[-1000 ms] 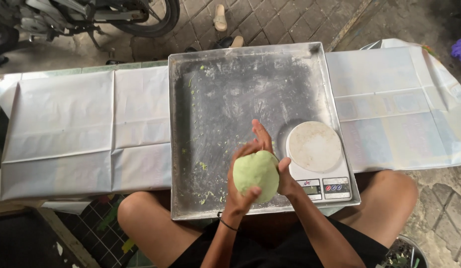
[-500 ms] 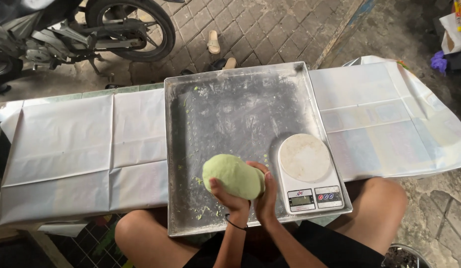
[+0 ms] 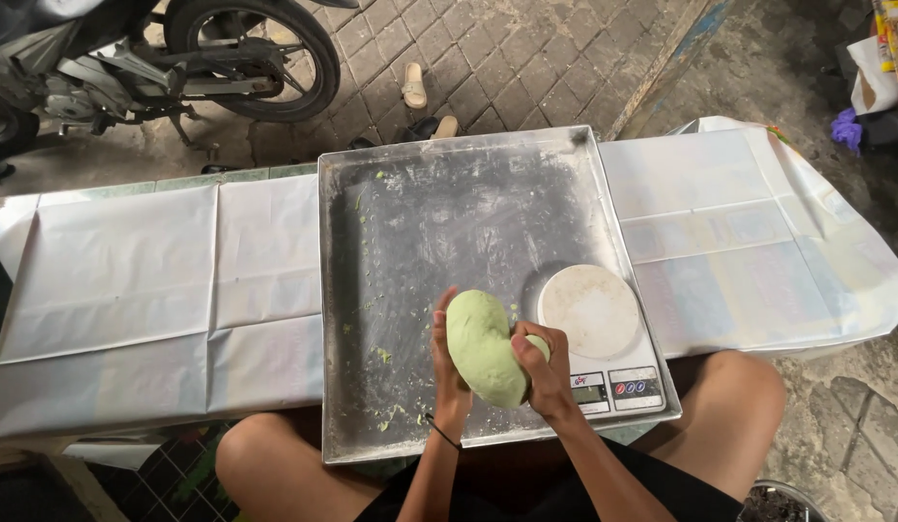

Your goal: Kneading and shaping a large mass of green dough on a metal tray using both hands.

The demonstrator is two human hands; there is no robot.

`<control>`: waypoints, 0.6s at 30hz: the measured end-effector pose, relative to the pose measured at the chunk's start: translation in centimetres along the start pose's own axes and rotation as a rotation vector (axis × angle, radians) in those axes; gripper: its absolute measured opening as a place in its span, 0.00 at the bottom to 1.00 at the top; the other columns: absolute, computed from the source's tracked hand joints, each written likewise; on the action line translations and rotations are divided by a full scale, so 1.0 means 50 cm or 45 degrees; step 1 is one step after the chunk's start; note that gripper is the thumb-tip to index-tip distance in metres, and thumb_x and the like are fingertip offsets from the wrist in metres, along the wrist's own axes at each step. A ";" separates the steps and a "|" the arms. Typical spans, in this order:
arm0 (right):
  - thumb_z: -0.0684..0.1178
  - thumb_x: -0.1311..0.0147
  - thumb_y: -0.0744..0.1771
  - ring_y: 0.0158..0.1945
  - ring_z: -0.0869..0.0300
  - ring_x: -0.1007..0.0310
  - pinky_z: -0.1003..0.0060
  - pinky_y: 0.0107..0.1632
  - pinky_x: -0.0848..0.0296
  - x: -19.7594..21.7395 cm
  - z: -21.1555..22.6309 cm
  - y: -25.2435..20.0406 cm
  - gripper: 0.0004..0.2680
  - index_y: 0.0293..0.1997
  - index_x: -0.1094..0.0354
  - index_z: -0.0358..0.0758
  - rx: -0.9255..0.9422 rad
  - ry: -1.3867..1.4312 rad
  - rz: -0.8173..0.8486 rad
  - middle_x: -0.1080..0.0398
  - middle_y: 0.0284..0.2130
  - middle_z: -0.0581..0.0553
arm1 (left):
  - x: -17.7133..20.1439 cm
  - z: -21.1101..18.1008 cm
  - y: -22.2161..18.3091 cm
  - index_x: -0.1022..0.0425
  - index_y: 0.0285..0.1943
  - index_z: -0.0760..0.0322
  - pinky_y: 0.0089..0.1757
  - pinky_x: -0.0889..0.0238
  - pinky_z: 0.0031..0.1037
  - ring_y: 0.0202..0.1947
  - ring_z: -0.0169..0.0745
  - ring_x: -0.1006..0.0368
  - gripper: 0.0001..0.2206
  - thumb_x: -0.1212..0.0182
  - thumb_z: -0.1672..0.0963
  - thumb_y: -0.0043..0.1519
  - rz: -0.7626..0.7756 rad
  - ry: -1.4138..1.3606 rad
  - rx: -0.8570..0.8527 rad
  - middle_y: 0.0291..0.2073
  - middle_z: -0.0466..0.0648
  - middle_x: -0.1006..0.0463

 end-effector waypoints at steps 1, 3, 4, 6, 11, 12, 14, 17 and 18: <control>0.61 0.48 0.61 0.13 0.64 0.44 0.71 0.21 0.45 -0.004 -0.007 0.005 0.16 0.16 0.39 0.41 -0.034 -0.039 0.069 0.42 0.08 0.48 | 0.014 -0.034 -0.008 0.36 0.70 0.66 0.62 0.42 0.40 0.64 0.51 0.36 0.27 0.63 0.45 0.70 -0.064 0.177 -0.356 0.66 0.60 0.34; 0.63 0.49 0.63 0.12 0.64 0.42 0.72 0.20 0.44 -0.016 -0.012 0.001 0.17 0.18 0.38 0.41 -0.080 -0.075 0.138 0.42 0.07 0.48 | 0.045 -0.052 -0.020 0.24 0.61 0.64 0.57 0.33 0.37 0.56 0.41 0.26 0.19 0.62 0.53 0.74 -0.133 0.361 -0.704 0.55 0.55 0.19; 0.69 0.53 0.63 0.12 0.64 0.40 0.72 0.19 0.43 -0.029 -0.016 -0.005 0.20 0.23 0.35 0.39 -0.180 0.086 0.197 0.41 0.09 0.47 | 0.056 -0.028 -0.005 0.26 0.64 0.62 0.56 0.32 0.36 0.56 0.38 0.26 0.26 0.67 0.47 0.71 -0.030 0.234 -0.574 0.57 0.52 0.20; 0.74 0.58 0.63 0.12 0.65 0.38 0.73 0.18 0.43 -0.042 -0.027 -0.009 0.25 0.28 0.32 0.37 -0.281 0.248 0.255 0.40 0.10 0.46 | 0.116 0.036 0.033 0.29 0.68 0.60 0.56 0.31 0.35 0.55 0.35 0.25 0.34 0.72 0.40 0.69 0.070 0.106 -0.442 0.58 0.50 0.21; 0.60 0.68 0.70 0.32 0.55 0.25 0.61 0.36 0.29 -0.038 -0.019 -0.016 0.20 0.49 0.26 0.41 -0.001 -0.175 0.333 0.25 0.30 0.38 | 0.267 0.186 0.106 0.31 0.66 0.64 0.45 0.26 0.49 0.44 0.59 0.20 0.29 0.63 0.44 0.66 0.069 -0.194 -0.358 0.50 0.63 0.21; 0.60 0.68 0.70 0.32 0.55 0.25 0.61 0.36 0.29 -0.054 0.005 -0.015 0.20 0.49 0.26 0.41 -0.006 -0.175 0.335 0.25 0.30 0.38 | 0.283 0.187 0.105 0.31 0.66 0.64 0.45 0.26 0.49 0.44 0.59 0.20 0.29 0.63 0.44 0.66 0.064 -0.194 -0.356 0.50 0.63 0.21; 0.59 0.68 0.72 0.74 0.36 0.61 0.50 0.66 0.50 -0.085 0.057 -0.011 0.25 0.78 0.64 0.37 0.044 -0.310 0.352 0.67 0.76 0.31 | 0.318 0.210 0.108 0.27 0.60 0.63 0.45 0.29 0.50 0.35 0.56 0.24 0.32 0.65 0.40 0.64 0.002 -0.171 -0.214 0.47 0.68 0.20; 0.67 0.75 0.70 0.81 0.41 0.79 0.28 0.71 0.63 -0.119 0.050 -0.008 0.27 0.77 0.64 0.44 0.036 -0.324 0.476 0.73 0.78 0.38 | 0.310 0.206 0.080 0.29 0.62 0.70 0.35 0.28 0.34 0.43 0.48 0.24 0.36 0.60 0.38 0.64 0.230 -0.312 -0.205 0.51 0.61 0.22; 0.67 0.75 0.70 0.81 0.41 0.79 0.28 0.71 0.63 -0.117 0.031 -0.001 0.27 0.77 0.64 0.44 0.034 -0.326 0.477 0.73 0.78 0.38 | 0.314 0.208 0.071 0.29 0.62 0.70 0.35 0.28 0.34 0.43 0.48 0.24 0.36 0.60 0.38 0.64 0.228 -0.313 -0.203 0.51 0.61 0.22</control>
Point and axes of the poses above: each hand's wrist, its own y-axis towards the middle knuckle, its own x-axis out of the back of the hand, z = x × y, the point moved 7 cm from there along y, towards the middle knuckle
